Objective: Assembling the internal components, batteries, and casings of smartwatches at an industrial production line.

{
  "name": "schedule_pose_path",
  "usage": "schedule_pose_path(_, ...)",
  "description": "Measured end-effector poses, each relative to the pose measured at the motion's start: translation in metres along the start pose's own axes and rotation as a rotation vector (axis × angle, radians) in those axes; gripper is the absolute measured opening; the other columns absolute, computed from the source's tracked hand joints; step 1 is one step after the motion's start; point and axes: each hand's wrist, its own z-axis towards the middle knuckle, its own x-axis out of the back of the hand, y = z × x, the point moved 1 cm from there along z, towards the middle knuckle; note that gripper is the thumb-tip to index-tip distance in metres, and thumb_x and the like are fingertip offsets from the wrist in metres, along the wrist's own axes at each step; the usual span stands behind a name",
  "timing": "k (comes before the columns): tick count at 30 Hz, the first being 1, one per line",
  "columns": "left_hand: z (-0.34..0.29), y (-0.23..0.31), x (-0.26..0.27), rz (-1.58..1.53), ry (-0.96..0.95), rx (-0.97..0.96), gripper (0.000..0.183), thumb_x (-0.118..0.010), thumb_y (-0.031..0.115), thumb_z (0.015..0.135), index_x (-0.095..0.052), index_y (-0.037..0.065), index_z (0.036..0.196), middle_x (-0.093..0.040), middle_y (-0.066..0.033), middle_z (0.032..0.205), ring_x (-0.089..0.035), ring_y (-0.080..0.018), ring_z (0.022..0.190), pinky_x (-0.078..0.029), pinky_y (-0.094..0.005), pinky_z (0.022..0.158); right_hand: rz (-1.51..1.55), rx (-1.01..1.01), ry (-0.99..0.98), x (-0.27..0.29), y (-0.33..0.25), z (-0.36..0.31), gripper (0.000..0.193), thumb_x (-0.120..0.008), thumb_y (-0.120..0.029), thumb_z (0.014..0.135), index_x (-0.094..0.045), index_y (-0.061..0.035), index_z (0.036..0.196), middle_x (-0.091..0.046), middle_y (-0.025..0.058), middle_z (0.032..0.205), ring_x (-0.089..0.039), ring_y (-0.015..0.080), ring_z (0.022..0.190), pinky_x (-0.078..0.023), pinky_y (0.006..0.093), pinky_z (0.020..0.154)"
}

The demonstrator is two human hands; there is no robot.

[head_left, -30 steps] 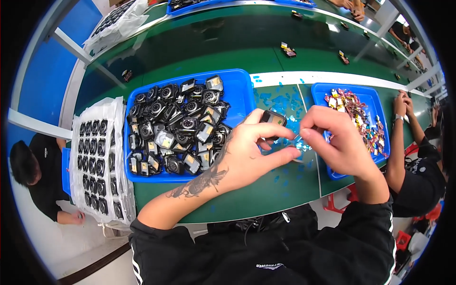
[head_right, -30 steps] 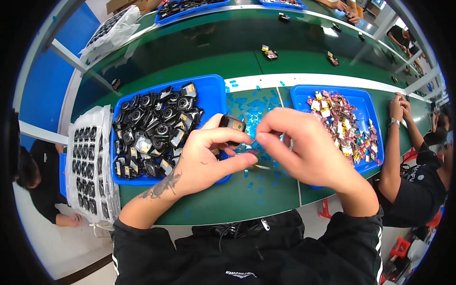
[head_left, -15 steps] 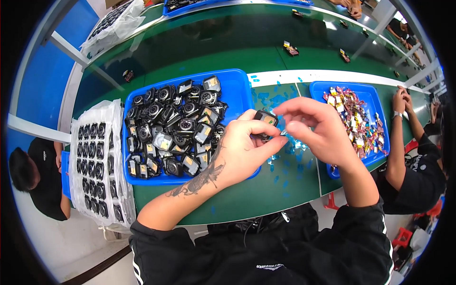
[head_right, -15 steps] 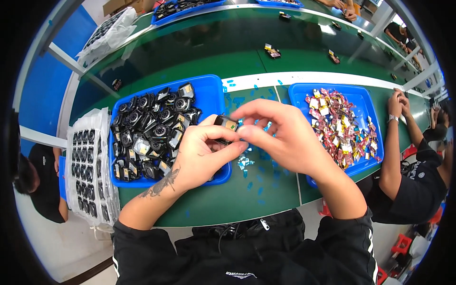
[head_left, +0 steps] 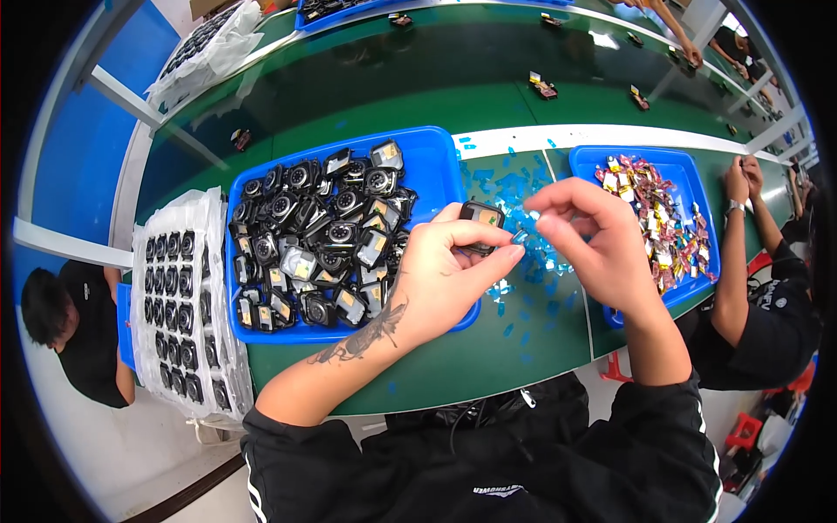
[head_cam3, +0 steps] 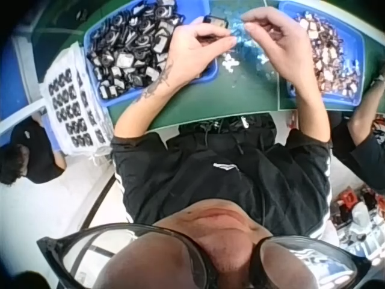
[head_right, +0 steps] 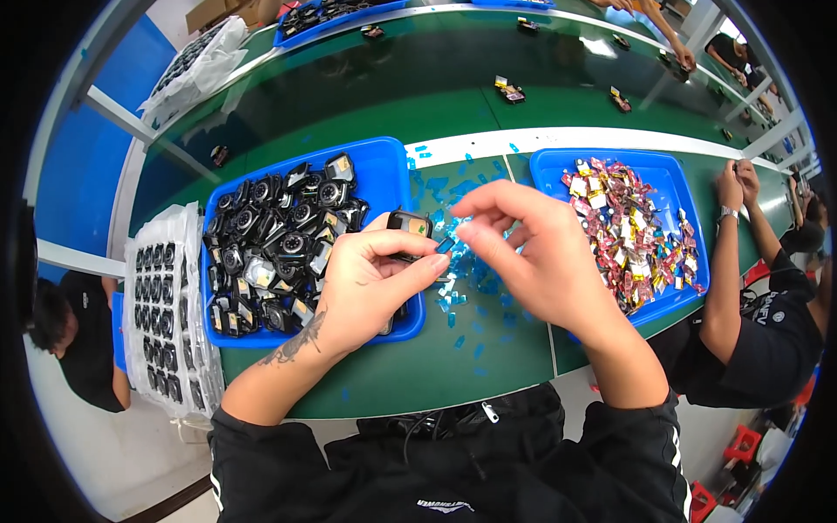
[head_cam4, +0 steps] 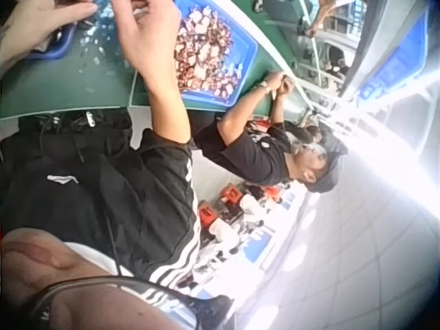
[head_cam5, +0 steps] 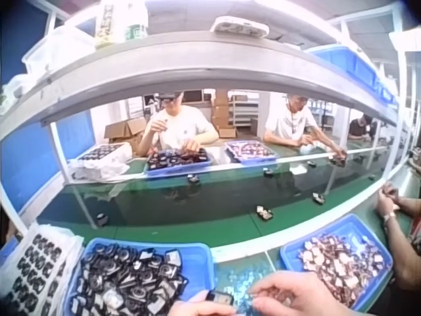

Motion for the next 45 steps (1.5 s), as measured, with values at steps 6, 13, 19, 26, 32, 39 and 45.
schedule_pose_path(6, -0.001, -0.001, -0.002, -0.014, -0.007, 0.022, 0.016, -0.075, 0.007, 0.084, -0.073, -0.003, 0.096, -0.051, -0.0056, 0.096, -0.052, -0.0026, 0.068, -0.047, -0.0177, 0.057, 0.089, -0.098, -0.128, -0.005, -0.004, -0.002, 0.007, -0.067, -0.005, 0.089, -0.062, 0.0002, 0.088, -0.063, 0.0055, 0.076, -0.06, 0.0093, 0.069, -0.046, 0.0235, 0.056)
schedule_pose_path(13, -0.002, 0.0, -0.004, 0.01, 0.039, -0.001, 0.012, -0.07, 0.004, 0.086, -0.072, -0.002, 0.096, -0.05, -0.005, 0.099, -0.05, -0.001, 0.064, -0.043, -0.0177, 0.054, -0.415, 0.366, 0.064, -0.019, -0.005, -0.002, 0.013, -0.068, -0.002, 0.083, -0.056, -0.002, 0.087, -0.055, 0.0093, 0.076, -0.059, 0.0257, 0.063, -0.047, 0.034, 0.052)
schedule_pose_path(19, -0.002, -0.003, 0.0, -0.015, 0.08, -0.058, 0.011, -0.069, 0.001, 0.086, -0.071, -0.006, 0.095, -0.052, -0.0067, 0.101, -0.058, -0.0038, 0.07, -0.047, -0.0176, 0.057, -0.474, 0.533, -0.019, -0.014, -0.013, -0.005, 0.016, -0.07, -0.003, 0.08, -0.056, -0.0025, 0.087, -0.055, 0.01, 0.077, -0.06, 0.0273, 0.065, -0.047, 0.038, 0.052)
schedule_pose_path(26, 0.001, 0.002, 0.001, -0.144, 0.066, 0.018, 0.013, -0.066, 0.003, 0.09, -0.07, -0.007, 0.098, -0.068, -0.0067, 0.092, -0.058, -0.0063, 0.074, -0.048, -0.0202, 0.064, -0.548, 0.218, -0.13, 0.005, 0.013, -0.004, 0.027, -0.062, 0.003, 0.083, -0.062, -0.0033, 0.11, -0.063, 0.0143, 0.091, -0.064, 0.0315, 0.079, -0.052, 0.0365, 0.07)
schedule_pose_path(32, -0.002, 0.003, -0.001, -0.499, -0.158, 0.225, 0.015, -0.063, 0.006, 0.092, -0.069, -0.003, 0.103, -0.069, -0.008, 0.095, -0.061, -0.0111, 0.072, -0.051, -0.0244, 0.065, 0.573, -0.091, -0.039, -0.017, 0.007, -0.02, 0.017, -0.058, -0.001, 0.094, -0.065, 0.0039, 0.109, -0.067, 0.0073, 0.096, -0.064, 0.0116, 0.088, -0.052, 0.0269, 0.078)
schedule_pose_path(39, -0.005, 0.005, -0.005, -0.076, -0.092, 0.023, 0.025, -0.054, 0.009, 0.099, -0.065, -0.002, 0.118, -0.064, -0.0052, 0.102, -0.061, -0.0098, 0.085, -0.05, -0.0236, 0.076, 0.726, -0.033, 0.095, -0.027, 0.013, -0.031, 0.007, -0.06, -0.002, 0.094, -0.06, 0.001, 0.1, -0.063, 0.0058, 0.095, -0.062, 0.0093, 0.084, -0.051, 0.0241, 0.077)
schedule_pose_path(45, -0.001, 0.005, 0.001, -0.058, 0.023, -0.155, 0.042, -0.048, -0.001, 0.097, -0.049, -0.001, 0.138, -0.054, -0.01, 0.132, -0.057, -0.013, 0.11, -0.049, -0.0284, 0.091, 0.363, -0.143, 0.142, -0.027, -0.009, -0.031, 0.016, -0.066, 0.001, 0.088, -0.067, 0.0005, 0.104, -0.064, 0.0045, 0.09, -0.061, 0.0082, 0.078, -0.049, 0.021, 0.069)
